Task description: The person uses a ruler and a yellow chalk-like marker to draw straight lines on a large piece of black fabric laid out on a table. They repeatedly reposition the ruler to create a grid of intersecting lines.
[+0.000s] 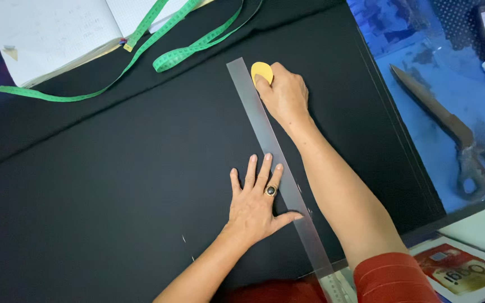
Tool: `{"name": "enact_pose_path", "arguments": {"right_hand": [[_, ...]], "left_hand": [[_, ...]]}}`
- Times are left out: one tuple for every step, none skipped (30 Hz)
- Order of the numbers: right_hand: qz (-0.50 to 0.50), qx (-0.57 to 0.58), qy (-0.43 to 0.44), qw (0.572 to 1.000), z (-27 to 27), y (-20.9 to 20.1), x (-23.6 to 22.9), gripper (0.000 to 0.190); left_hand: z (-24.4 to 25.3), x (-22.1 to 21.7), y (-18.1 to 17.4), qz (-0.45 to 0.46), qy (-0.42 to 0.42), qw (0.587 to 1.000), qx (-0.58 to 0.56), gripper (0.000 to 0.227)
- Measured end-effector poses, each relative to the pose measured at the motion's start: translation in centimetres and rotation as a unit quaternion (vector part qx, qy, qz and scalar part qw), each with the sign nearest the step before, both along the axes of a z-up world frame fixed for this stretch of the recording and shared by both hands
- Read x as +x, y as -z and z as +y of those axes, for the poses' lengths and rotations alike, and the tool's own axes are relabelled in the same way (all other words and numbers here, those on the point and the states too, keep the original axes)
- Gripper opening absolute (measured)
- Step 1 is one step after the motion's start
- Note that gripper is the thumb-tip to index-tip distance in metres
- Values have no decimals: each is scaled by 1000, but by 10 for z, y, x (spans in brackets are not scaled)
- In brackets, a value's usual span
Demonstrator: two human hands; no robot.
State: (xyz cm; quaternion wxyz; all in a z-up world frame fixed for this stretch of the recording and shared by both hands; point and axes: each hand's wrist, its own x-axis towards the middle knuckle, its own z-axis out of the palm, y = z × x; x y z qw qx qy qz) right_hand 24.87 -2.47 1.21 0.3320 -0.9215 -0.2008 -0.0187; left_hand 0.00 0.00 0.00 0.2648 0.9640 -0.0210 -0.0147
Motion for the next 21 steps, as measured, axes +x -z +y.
{"name": "enact_pose_path", "arguments": {"right_hand": [[-1,-1,1,1000,3,1,2,30],[0,-15,-1,1000,5,2,4,32],[2,-29,-1,1000,5,3,6,34],[0,-31,1,1000,11,2,7,34],[0,-48,0,999,13,1,10,31],[-1,-65,-1,998,13,-1,13,29],[-3,-68,6,998,10,-5,8,29],[5,-78,-8,997,6,-8,2,30],[13,-86,-22,996,3,-13,-3,30],[10,-87,-13,996,-11,-15,-15,30],[19,-123,-38,992,-24,-17,-29,30],[29,-158,-62,985,-36,-19,-44,30],[28,-158,-57,985,-57,-21,-64,30],[48,-178,-81,979,-78,-23,-85,31],[68,-199,-106,972,-98,-25,-106,31],[66,-200,-102,972,-120,-22,-126,31],[85,-192,-108,972,-142,-19,-146,32],[104,-185,-114,971,-164,-16,-167,34],[102,-186,-113,971,-188,-3,-187,34],[70,-193,-113,972,-211,11,-207,32],[38,-200,-114,972,-236,25,-227,36]], "left_hand": [[0,0,0,-1,1,1000,-1,111],[1,0,-1,4,1,1000,1,110],[0,0,-1,10,2,1000,3,109],[2,-1,-1,8,4,1000,2,109],[2,0,0,4,4,1000,15,111],[1,1,1,-1,3,1000,29,113],[0,1,0,-4,10,1000,25,113],[-1,1,0,-3,9,999,38,114],[0,1,0,-4,8,999,53,115],[0,3,-1,-8,16,998,52,115],[0,3,-1,-2,12,998,59,115],[1,2,-1,5,9,998,66,115],[0,3,-2,2,13,998,66,115],[0,3,-2,13,10,998,68,115],[0,3,-2,22,6,997,69,116],[0,4,-1,19,9,997,68,116],[-1,4,0,13,5,997,72,116],[-1,4,1,7,1,997,76,116],[-2,4,4,5,2,997,75,116],[-3,4,8,-29,-9,993,114,116],[-4,3,12,-63,-22,986,154,116]]}}
